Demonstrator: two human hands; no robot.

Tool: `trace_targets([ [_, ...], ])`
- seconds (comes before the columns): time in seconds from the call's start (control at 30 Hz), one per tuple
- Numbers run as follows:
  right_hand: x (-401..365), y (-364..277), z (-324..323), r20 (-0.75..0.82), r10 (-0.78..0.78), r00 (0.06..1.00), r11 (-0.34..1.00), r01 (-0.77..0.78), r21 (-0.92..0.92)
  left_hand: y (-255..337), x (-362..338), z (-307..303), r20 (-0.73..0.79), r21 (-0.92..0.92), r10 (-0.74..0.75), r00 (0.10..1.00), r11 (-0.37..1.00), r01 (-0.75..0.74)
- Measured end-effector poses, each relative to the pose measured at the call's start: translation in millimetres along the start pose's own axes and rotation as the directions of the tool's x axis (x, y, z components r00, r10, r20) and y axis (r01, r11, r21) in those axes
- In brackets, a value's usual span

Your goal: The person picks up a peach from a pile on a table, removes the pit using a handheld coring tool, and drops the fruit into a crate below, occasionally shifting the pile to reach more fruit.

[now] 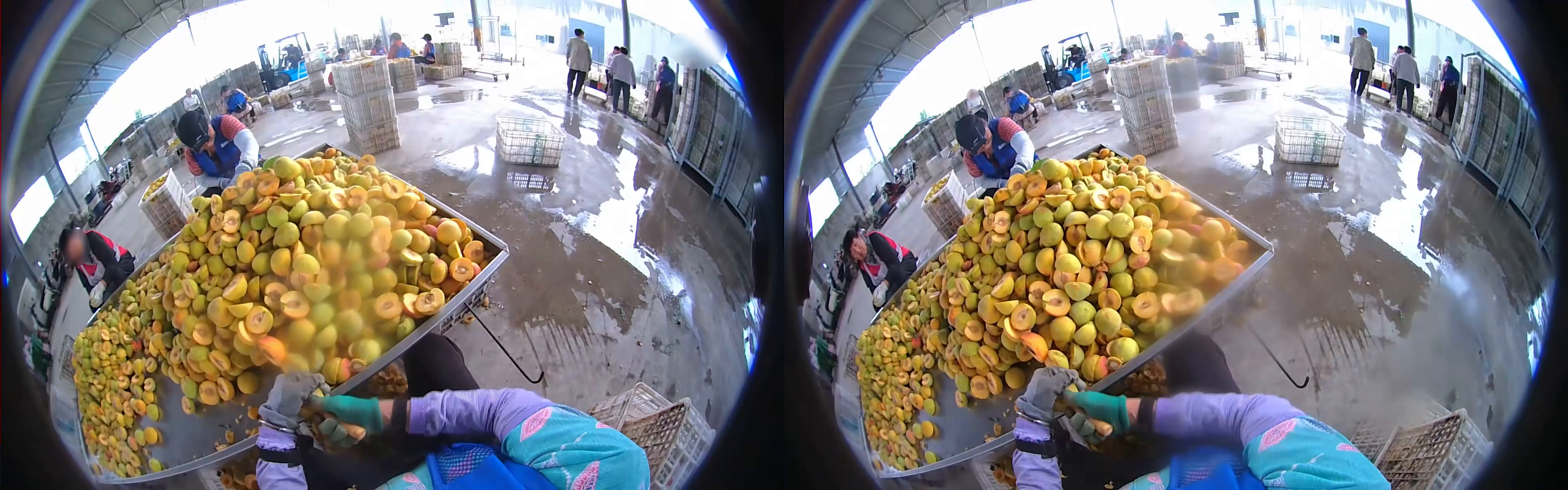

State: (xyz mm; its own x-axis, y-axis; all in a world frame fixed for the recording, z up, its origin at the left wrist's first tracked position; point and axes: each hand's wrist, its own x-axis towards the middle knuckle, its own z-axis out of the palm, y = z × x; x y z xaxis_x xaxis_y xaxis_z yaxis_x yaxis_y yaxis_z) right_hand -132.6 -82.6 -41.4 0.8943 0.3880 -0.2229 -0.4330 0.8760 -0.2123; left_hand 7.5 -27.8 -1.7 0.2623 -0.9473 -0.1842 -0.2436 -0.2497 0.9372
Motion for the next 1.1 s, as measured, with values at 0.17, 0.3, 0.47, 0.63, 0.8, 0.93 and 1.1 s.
trace_targets([
  [0.17,-7,11,23,-0.105,-0.188,0.977,0.982,0.186,-0.03,-15,6,14,-0.256,-0.152,0.118,0.959,0.975,-0.161],
  [0.3,-24,12,40,-0.03,-0.141,0.99,0.989,0.14,-0.039,-3,-4,3,0.092,-0.13,0.155,0.984,0.981,-0.143],
  [0.47,-19,21,16,0.216,-0.207,0.954,0.96,0.156,0.231,-19,2,25,-0.043,-0.538,0.31,0.95,0.794,-0.283],
  [0.63,-56,21,49,0.042,-0.333,0.942,0.939,0.335,-0.074,-49,-41,45,-0.531,-0.658,0.075,0.844,0.591,-0.467],
  [0.8,-48,26,-1,-0.112,-0.272,0.956,0.949,0.248,-0.195,-47,-126,-9,-0.764,-0.483,-0.165,0.624,0.787,-0.384],
  [0.93,-31,30,-42,-0.322,-0.155,0.934,0.985,0.171,0.022,-55,-164,-58,-0.765,0.643,0.206,0.61,0.281,0.712],
  [1.1,-33,20,2,-0.428,-0.449,0.784,0.871,0.279,-0.403,7,-32,-19,-0.528,0.56,0.056,0.847,0.773,0.299],
])
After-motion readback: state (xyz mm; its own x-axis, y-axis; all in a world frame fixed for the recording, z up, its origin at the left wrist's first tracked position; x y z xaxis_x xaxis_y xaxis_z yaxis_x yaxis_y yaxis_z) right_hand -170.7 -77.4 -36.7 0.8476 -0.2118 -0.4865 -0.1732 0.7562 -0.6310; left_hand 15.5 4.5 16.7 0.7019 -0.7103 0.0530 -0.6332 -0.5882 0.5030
